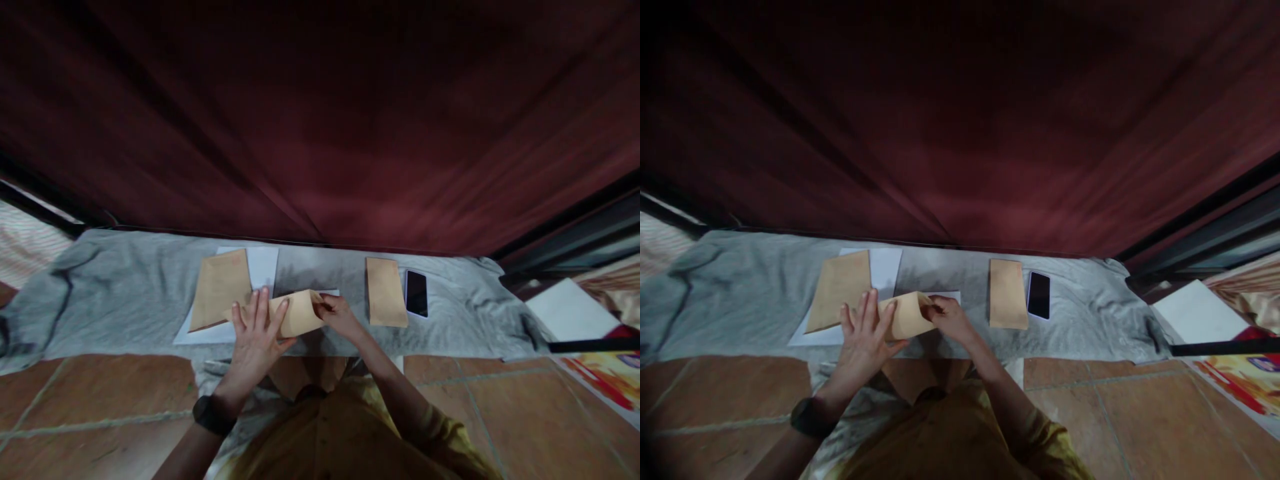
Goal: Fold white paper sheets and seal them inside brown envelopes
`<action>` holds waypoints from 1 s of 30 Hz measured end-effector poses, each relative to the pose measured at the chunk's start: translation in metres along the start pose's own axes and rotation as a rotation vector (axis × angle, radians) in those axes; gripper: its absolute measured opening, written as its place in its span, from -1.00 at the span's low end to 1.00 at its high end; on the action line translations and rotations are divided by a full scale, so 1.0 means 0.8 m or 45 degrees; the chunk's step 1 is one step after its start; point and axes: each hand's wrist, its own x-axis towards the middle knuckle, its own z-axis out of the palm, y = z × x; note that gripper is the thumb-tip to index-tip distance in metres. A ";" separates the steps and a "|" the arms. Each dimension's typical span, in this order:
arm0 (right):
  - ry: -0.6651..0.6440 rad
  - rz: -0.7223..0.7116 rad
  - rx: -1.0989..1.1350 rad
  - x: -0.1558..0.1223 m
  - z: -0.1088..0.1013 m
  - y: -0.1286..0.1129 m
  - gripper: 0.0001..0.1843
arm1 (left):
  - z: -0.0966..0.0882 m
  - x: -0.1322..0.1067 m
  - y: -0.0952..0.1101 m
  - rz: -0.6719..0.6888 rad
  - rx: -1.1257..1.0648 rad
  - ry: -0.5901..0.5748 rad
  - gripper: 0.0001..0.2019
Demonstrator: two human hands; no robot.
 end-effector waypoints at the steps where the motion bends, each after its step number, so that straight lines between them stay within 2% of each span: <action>1: 0.005 0.008 0.000 -0.001 0.000 0.001 -0.81 | 0.001 -0.003 0.000 0.008 0.007 -0.009 -0.16; 4: 0.051 0.075 0.041 -0.004 0.005 0.008 -0.84 | 0.010 -0.014 0.001 -0.002 0.008 -0.028 -0.18; 7: 0.050 0.114 0.119 -0.008 0.018 0.019 -0.86 | 0.019 -0.024 -0.004 -0.034 -0.045 -0.064 -0.11; 11: 0.042 0.184 0.173 -0.010 0.033 0.032 -0.84 | 0.015 -0.025 -0.016 -0.028 -0.071 -0.109 -0.09; 14: 0.023 0.214 0.177 -0.006 0.032 0.038 -0.79 | 0.002 -0.020 -0.020 0.003 -0.019 -0.139 -0.10; 18: 0.003 0.186 0.039 -0.003 0.023 0.043 -0.81 | -0.007 -0.014 -0.020 0.032 0.062 -0.197 -0.07; 22: 0.061 0.190 -0.033 -0.007 0.021 0.046 -0.82 | -0.005 -0.014 -0.018 0.048 0.061 -0.211 -0.08; 26: 0.127 0.272 -0.010 -0.014 0.030 0.048 -0.81 | -0.001 -0.018 -0.021 0.055 0.035 -0.196 -0.12; 30: 0.243 0.176 -0.035 -0.025 0.030 0.036 -0.72 | 0.004 -0.020 -0.026 0.047 0.053 -0.201 -0.09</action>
